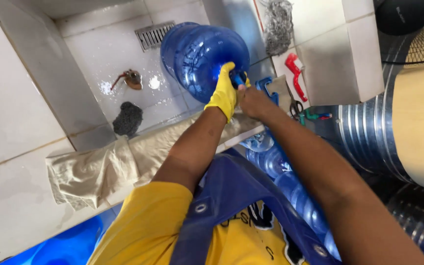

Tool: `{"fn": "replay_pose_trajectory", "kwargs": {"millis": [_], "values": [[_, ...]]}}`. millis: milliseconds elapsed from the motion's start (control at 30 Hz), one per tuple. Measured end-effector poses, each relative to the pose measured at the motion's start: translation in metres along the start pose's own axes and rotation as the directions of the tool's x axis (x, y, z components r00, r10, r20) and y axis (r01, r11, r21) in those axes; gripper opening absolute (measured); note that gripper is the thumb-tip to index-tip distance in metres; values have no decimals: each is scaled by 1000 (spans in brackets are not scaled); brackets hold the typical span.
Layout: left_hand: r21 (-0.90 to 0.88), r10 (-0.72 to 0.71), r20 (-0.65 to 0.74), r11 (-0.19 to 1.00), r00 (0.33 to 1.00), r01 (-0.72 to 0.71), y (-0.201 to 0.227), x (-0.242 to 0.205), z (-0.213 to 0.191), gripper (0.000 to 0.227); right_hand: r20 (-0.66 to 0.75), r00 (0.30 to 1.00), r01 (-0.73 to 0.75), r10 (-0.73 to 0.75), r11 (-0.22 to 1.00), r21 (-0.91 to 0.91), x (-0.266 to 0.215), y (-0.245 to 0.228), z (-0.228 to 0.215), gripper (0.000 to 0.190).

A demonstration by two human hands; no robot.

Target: The person scrubs the exterior of a large blue water jug with a steel wool pad and rinses it under running water. They then use a red brush to clean the jug's cap and neck area before rinsing the cap and placing it back on the jug.

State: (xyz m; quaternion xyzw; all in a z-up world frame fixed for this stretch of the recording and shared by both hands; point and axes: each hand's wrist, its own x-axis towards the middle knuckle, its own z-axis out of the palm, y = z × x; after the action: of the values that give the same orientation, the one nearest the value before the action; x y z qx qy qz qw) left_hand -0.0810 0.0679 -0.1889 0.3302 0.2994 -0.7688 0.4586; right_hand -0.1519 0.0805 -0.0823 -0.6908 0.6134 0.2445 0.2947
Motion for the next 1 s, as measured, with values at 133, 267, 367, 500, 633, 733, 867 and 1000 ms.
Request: {"fn": "replay_pose_trajectory", "kwargs": {"millis": [133,267,367,500,633,733,867,1000], "values": [[-14,-40,-56,999,998,39,19,-53,10,42,119,993,-15,-25,947,321,-98,-23,-16,96],[-46,-2,70,999,998,6,29,-22,-8,61,2,997,-77,77,988,130,-182,33,5,57],[-173,-48,53,983,997,57,29,-42,-4,59,-281,950,-178,139,976,-121,-230,62,9,43],[-119,-150,1,982,989,149,21,-29,-3,62,-563,794,-76,-229,881,-466,-198,45,-6,31],[-46,-134,-43,990,990,132,27,-47,2,58,-408,884,-50,-227,824,-565,-61,38,41,47],[0,-120,-119,993,986,120,31,-65,6,61,-636,546,-102,-545,711,-696,-1,22,73,29],[55,-68,-115,996,991,75,28,-75,16,45,-637,622,-131,-456,741,-658,20,31,97,17],[24,-68,-88,997,994,70,25,-8,-4,50,-131,989,91,-75,988,126,-5,36,29,47]]}}
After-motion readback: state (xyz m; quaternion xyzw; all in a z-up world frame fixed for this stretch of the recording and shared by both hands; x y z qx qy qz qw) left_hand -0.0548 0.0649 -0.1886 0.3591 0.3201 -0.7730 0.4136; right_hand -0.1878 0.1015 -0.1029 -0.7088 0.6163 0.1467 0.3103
